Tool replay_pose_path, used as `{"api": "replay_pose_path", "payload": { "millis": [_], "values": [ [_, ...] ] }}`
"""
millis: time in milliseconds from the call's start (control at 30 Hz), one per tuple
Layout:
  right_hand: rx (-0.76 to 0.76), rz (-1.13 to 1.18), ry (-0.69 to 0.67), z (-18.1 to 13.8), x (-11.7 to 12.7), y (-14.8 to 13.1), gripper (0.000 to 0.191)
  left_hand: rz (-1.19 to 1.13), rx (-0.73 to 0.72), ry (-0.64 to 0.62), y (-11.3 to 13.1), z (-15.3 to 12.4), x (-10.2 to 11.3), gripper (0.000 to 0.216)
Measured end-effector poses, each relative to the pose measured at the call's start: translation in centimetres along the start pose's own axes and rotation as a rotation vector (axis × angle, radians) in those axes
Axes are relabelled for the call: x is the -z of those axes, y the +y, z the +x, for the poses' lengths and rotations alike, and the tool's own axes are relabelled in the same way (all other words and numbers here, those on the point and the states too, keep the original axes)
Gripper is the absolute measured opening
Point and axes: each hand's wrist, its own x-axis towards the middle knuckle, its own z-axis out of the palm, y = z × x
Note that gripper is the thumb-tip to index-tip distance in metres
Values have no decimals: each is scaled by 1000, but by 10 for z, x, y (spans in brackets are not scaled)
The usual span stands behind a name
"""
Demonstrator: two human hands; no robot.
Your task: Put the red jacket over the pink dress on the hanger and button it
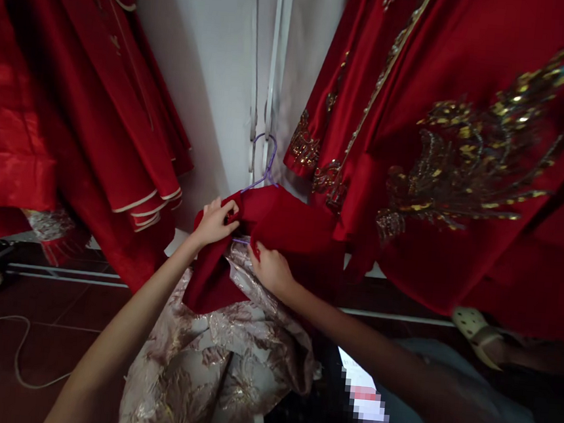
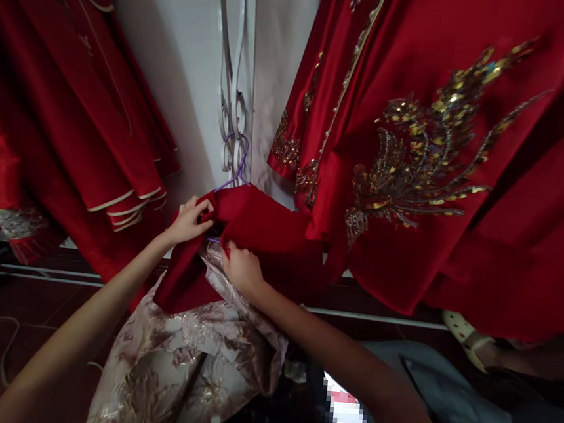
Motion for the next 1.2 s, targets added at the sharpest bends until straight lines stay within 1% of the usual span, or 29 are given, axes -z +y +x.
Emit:
{"api": "replay_pose_path", "payload": {
  "millis": [33,100,167,233,267,333,367,400,467,533,567,600,667,700,733,767,833,967,1033,1100,1133,1200],
  "values": [
    [30,19,-12,-5,-5,-5,40,-9,0,-5,-3,1,2,16],
    [91,73,35,-10,-4,-3,35,-25,-3,10,-5,-1,4,15],
    [141,136,151,-7,3,9,28,-20,-20,83,1,-9,4,16],
    [187,233,281,1,10,25,17,-13,-26,177,12,-22,2,17],
    [191,294,342,6,12,33,16,-19,-14,210,18,-29,0,17],
    [173,426,444,15,14,44,30,-64,43,230,29,-42,-3,16],
    [159,476,472,18,15,48,35,-102,84,233,34,-47,-4,15],
    [151,513,474,20,17,49,37,-146,129,243,37,-49,-5,15],
    [153,565,427,21,19,48,31,-245,211,298,44,-49,-9,16],
    [163,616,375,17,18,40,22,-343,226,350,52,-45,-14,18],
    [169,639,367,14,16,34,19,-385,190,335,56,-42,-17,19],
    [175,660,379,9,13,28,16,-422,131,285,62,-40,-21,21],
    [188,692,422,0,4,16,14,-479,12,137,72,-40,-28,25],
    [191,712,438,-4,0,11,13,-501,-22,77,75,-41,-30,26],
    [193,732,447,-8,-4,8,13,-520,-33,48,78,-44,-32,27],
    [196,751,443,-10,-7,7,14,-540,-21,54,80,-48,-33,27],
    [217,788,397,-13,-11,8,16,-584,28,125,83,-58,-33,26],
    [273,910,320,-15,-14,14,28,-683,131,306,90,-74,-36,24],
    [255,955,302,-18,-14,15,24,-736,204,419,96,-78,-42,28],
    [217,957,318,-23,-13,14,16,-809,285,526,100,-80,-49,32],
    [205,940,331,-25,-11,14,15,-847,315,552,101,-80,-52,32],
    [205,880,352,-29,-8,13,16,-904,343,544,102,-81,-57,27]
  ]
}}
